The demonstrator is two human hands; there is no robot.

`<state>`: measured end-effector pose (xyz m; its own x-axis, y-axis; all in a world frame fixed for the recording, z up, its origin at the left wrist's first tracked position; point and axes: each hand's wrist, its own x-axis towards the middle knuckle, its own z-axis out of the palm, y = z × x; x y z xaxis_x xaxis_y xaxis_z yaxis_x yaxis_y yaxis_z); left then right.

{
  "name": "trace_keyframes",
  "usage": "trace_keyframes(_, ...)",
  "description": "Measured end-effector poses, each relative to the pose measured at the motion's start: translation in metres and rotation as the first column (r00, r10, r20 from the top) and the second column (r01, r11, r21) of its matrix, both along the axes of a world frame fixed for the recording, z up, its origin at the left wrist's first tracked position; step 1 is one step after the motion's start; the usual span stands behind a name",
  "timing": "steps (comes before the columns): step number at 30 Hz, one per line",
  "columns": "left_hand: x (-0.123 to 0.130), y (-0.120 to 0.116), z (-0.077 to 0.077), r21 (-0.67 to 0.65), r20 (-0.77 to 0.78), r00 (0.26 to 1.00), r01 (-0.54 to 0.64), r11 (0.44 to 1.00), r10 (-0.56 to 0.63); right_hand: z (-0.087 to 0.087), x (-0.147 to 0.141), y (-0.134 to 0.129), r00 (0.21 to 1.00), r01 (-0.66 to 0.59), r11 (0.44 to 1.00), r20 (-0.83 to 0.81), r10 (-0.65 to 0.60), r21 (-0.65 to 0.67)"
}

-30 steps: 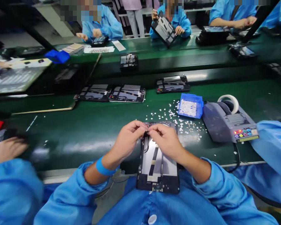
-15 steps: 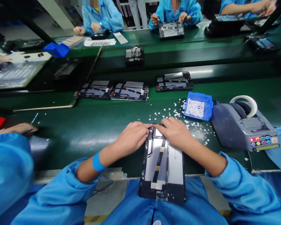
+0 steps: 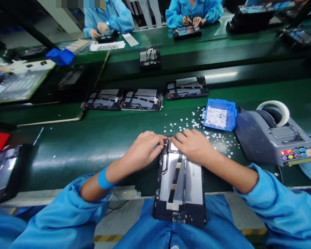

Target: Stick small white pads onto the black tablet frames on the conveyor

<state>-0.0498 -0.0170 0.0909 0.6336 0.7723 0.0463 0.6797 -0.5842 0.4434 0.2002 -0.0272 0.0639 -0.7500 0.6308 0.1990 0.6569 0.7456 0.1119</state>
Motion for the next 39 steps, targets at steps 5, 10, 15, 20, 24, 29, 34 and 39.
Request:
trace_keyframes(5, 0.012, 0.02, -0.003, -0.35, 0.193, 0.959, -0.131, 0.928, 0.208, -0.004, 0.004, 0.002, 1.0, -0.022, 1.0, 0.002, 0.022, 0.0)
trace_keyframes(10, 0.021, 0.03, -0.011, -0.408, 0.158, 0.963, -0.138, 0.902, 0.219, -0.008, 0.004, 0.003, 1.0, -0.011, 1.0, -0.023, 0.011, -0.008)
trace_keyframes(15, 0.026, 0.028, -0.01, -0.344, 0.093, 0.974, -0.164, 0.924, 0.207, -0.01, 0.003, 0.003, 1.0, -0.006, 1.0, -0.03, 0.006, -0.011)
trace_keyframes(20, 0.03, 0.024, -0.009, -0.27, 0.04, 0.977, -0.192, 0.943, 0.211, -0.011, 0.005, 0.004, 0.998, -0.019, 1.0, -0.056, 0.018, -0.022)
trace_keyframes(24, 0.032, 0.02, -0.011, -0.23, 0.032, 0.972, -0.221, 0.948, 0.235, -0.011, 0.005, 0.004, 0.997, -0.029, 0.999, -0.076, 0.028, -0.023)
trace_keyframes(29, 0.033, 0.013, -0.018, -0.187, 0.043, 0.96, -0.263, 0.947, 0.275, -0.011, 0.004, 0.004, 0.996, -0.026, 0.999, -0.088, 0.024, -0.028)
trace_keyframes(34, 0.033, 0.007, -0.027, -0.099, 0.069, 0.952, -0.291, 0.952, 0.298, -0.01, 0.004, 0.004, 0.997, -0.037, 0.999, -0.071, 0.037, -0.002)
trace_keyframes(39, 0.03, 0.007, -0.036, -0.249, 0.214, 0.879, -0.372, 0.894, 0.426, -0.009, 0.004, 0.003, 0.997, -0.036, 0.999, -0.065, 0.037, 0.004)
